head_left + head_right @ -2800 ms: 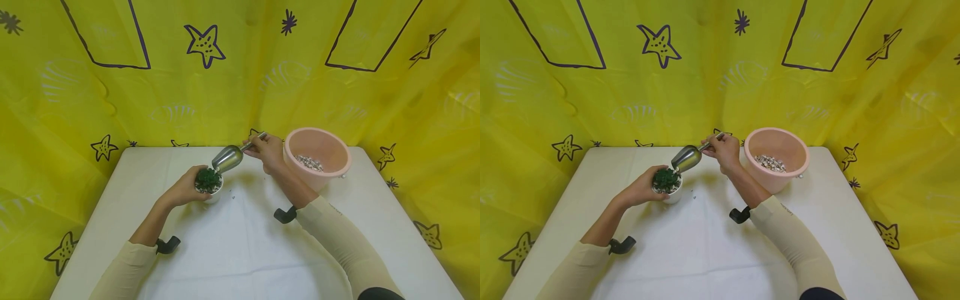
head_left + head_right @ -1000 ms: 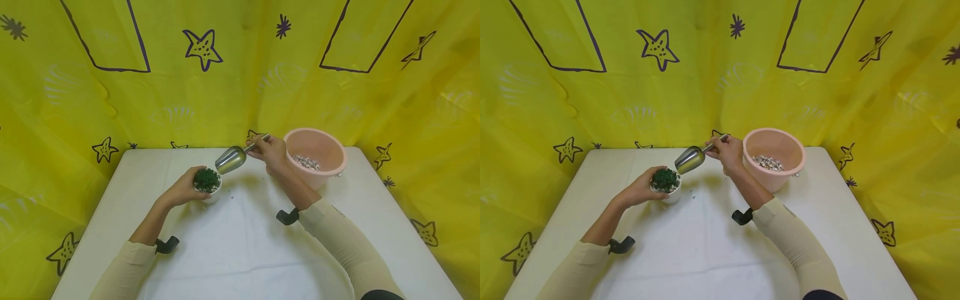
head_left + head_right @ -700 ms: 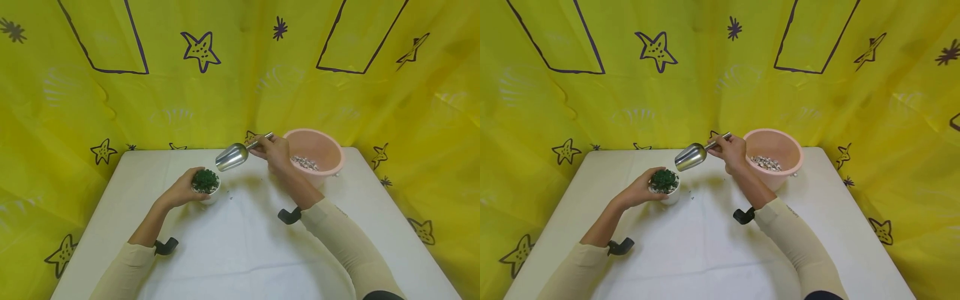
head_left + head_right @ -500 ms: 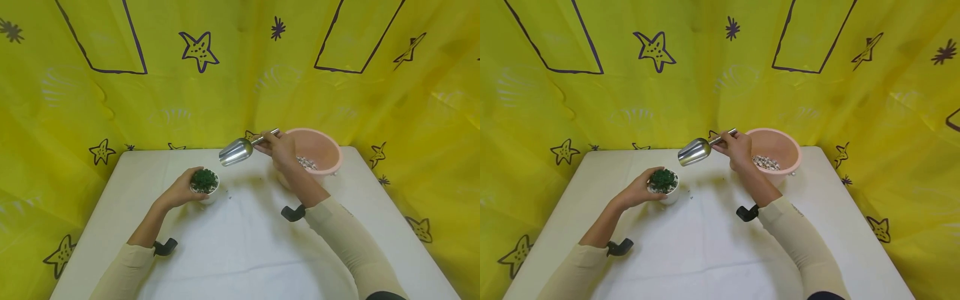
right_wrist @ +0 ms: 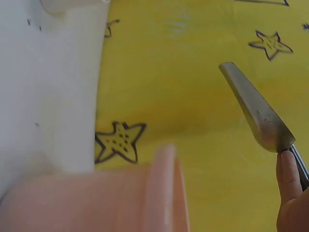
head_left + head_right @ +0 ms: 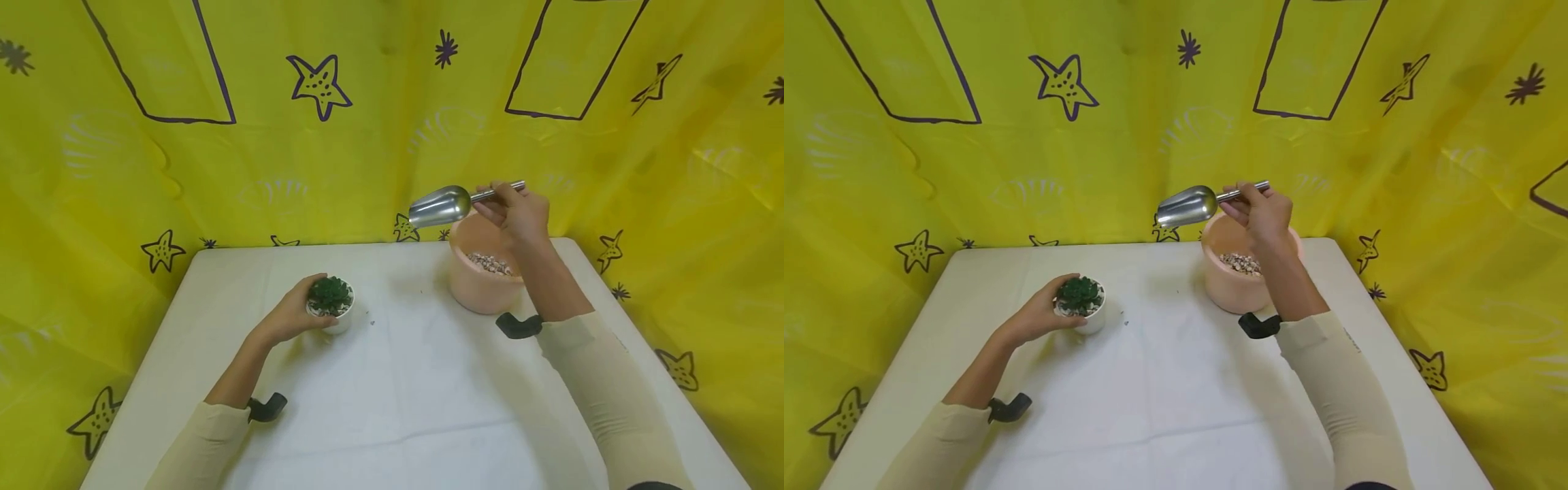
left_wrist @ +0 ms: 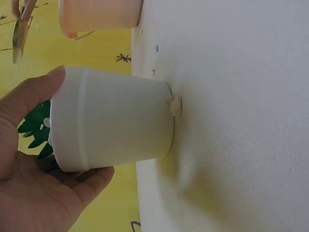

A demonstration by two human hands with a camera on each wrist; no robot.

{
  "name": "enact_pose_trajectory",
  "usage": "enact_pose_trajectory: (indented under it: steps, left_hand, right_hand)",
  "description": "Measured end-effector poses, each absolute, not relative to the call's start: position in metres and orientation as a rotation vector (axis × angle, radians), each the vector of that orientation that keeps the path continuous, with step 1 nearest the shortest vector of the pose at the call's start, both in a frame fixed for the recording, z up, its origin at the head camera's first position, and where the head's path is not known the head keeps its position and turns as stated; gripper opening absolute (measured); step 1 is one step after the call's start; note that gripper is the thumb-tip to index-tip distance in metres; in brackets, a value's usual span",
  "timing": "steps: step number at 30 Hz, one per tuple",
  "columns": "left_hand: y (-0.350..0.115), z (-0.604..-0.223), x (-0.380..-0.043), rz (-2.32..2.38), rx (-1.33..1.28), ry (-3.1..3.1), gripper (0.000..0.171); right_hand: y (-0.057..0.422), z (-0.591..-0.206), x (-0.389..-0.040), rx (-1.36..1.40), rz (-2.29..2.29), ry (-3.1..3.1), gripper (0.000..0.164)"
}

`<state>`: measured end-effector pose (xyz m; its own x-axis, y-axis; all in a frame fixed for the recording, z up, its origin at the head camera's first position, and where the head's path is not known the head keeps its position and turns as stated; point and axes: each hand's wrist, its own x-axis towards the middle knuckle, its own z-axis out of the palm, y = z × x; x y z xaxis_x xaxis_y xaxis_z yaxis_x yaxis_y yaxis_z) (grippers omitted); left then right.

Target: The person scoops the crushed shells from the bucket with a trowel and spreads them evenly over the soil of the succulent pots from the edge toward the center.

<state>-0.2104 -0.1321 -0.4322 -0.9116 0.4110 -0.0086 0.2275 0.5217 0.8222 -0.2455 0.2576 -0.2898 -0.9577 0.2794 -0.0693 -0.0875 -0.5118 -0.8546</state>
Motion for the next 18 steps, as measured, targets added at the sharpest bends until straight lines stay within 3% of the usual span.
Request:
enact_pose_trajectory:
  steps: [7, 18]
  left_hand:
    - [-0.133, -0.433, -0.211, 1.355, 0.538, 2.547, 0.092]
    - [-0.135, -0.437, -0.212, 1.345, 0.526, 2.545, 0.095]
  right_hand:
    - [0.297, -0.288, -0.245, -0.399, 2.496, -1.412, 0.026]
    - [0.342, -0.307, -0.244, -0.463, 2.478, -1.414, 0.019]
